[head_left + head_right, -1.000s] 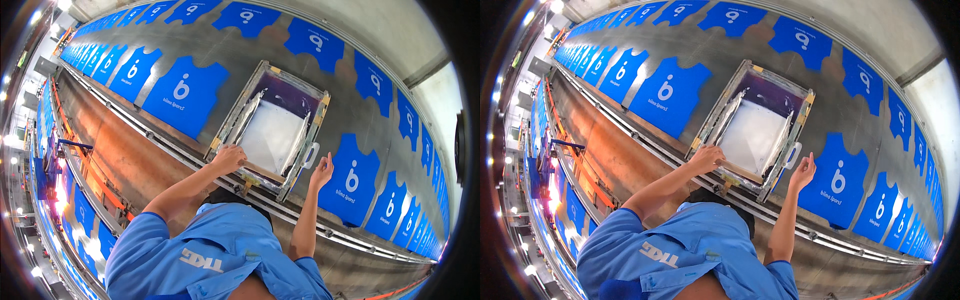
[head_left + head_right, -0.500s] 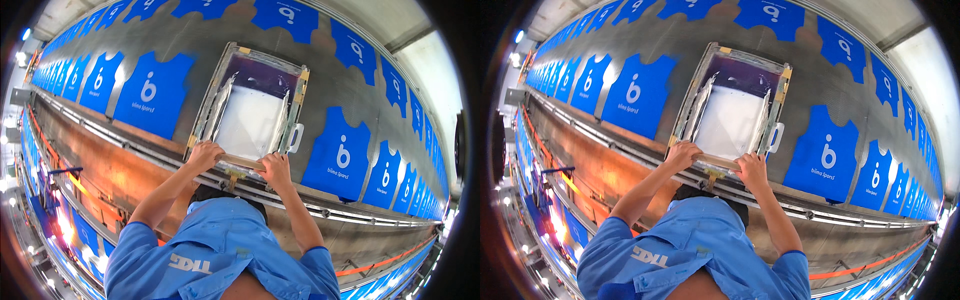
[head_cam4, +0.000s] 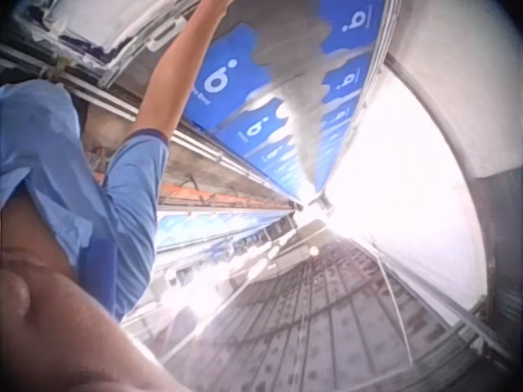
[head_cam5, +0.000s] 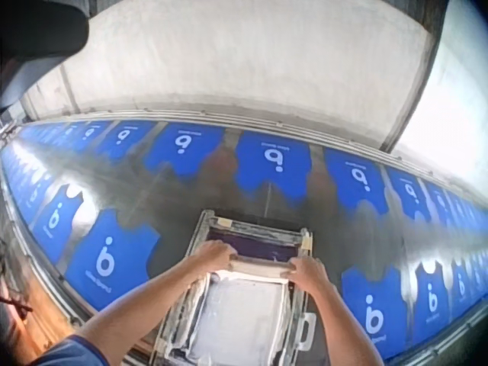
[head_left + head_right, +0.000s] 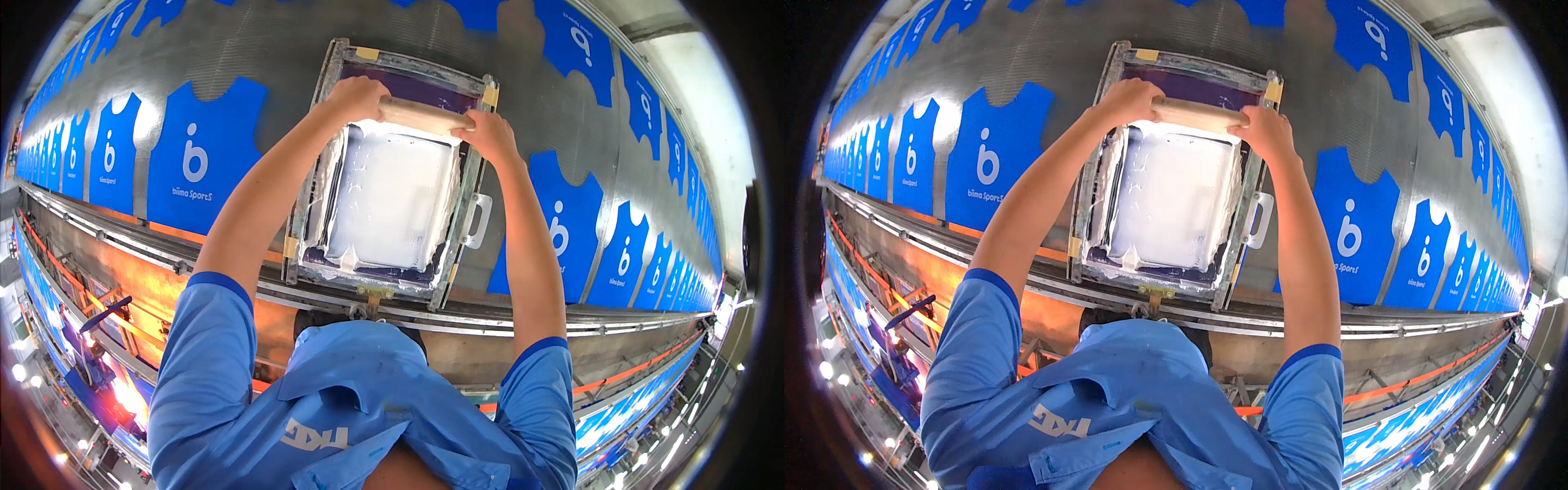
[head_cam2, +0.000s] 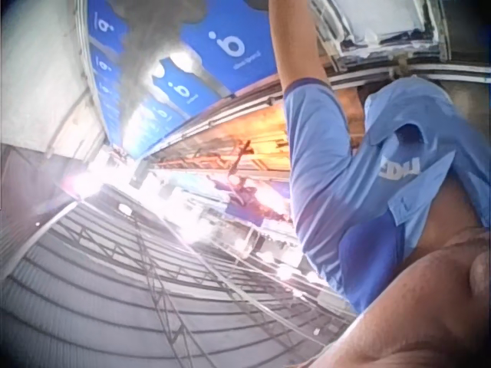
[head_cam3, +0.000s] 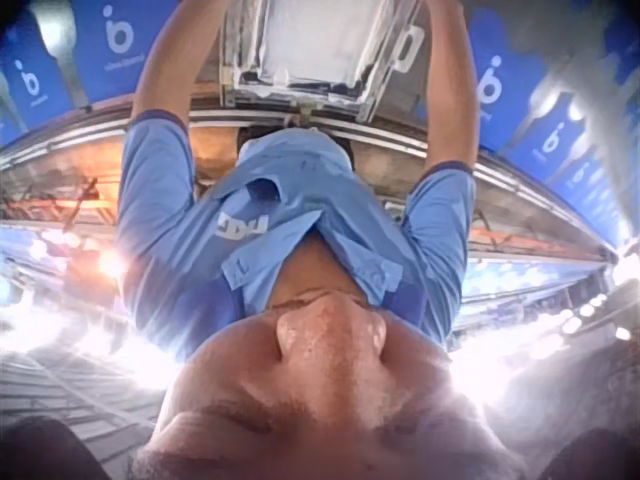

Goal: The person uses a squeegee to apply white ink through a screen-printing frame onto a blue jersey on a conveyor belt. The person repeatedly pulls the squeegee across the frame to transfer ink onto the logo area of the jersey.

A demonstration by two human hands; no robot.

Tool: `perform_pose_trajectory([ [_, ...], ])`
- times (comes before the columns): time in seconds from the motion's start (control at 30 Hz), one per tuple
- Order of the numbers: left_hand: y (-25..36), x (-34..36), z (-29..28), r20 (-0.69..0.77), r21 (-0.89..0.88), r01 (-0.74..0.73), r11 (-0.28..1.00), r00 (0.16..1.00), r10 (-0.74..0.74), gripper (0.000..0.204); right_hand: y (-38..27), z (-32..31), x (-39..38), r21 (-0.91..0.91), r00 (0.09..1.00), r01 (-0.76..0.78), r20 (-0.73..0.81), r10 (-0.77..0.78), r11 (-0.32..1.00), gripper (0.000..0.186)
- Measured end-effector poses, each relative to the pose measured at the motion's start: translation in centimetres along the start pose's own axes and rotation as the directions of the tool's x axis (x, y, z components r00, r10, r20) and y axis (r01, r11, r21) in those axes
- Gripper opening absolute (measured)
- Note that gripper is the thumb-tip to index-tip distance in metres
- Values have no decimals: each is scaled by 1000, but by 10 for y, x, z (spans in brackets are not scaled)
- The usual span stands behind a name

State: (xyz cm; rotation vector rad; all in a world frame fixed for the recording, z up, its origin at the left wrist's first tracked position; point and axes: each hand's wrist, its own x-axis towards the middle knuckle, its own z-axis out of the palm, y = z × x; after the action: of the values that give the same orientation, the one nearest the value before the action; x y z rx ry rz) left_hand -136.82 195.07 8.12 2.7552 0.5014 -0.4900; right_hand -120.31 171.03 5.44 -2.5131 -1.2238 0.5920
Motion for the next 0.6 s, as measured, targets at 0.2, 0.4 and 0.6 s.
perform_pose_trajectory([
  [0.2, 5, -36, 25, -31, -42, 17, 999, 999, -19, 43, -12, 25, -33, -5, 999, -6, -47, 5, 1000, 42],
  [0.4, 23, -150, 90, -68, 22, -24, 999, 997, 25, 25, -37, 76, -147, 67, 988, 88, -129, -79, 994, 32],
  [0.6, 54, -271, 147, -196, -15, -41, 999, 980, 37, 26, -58, 127, -264, 113, 955, 197, -248, -164, 974, 32],
])
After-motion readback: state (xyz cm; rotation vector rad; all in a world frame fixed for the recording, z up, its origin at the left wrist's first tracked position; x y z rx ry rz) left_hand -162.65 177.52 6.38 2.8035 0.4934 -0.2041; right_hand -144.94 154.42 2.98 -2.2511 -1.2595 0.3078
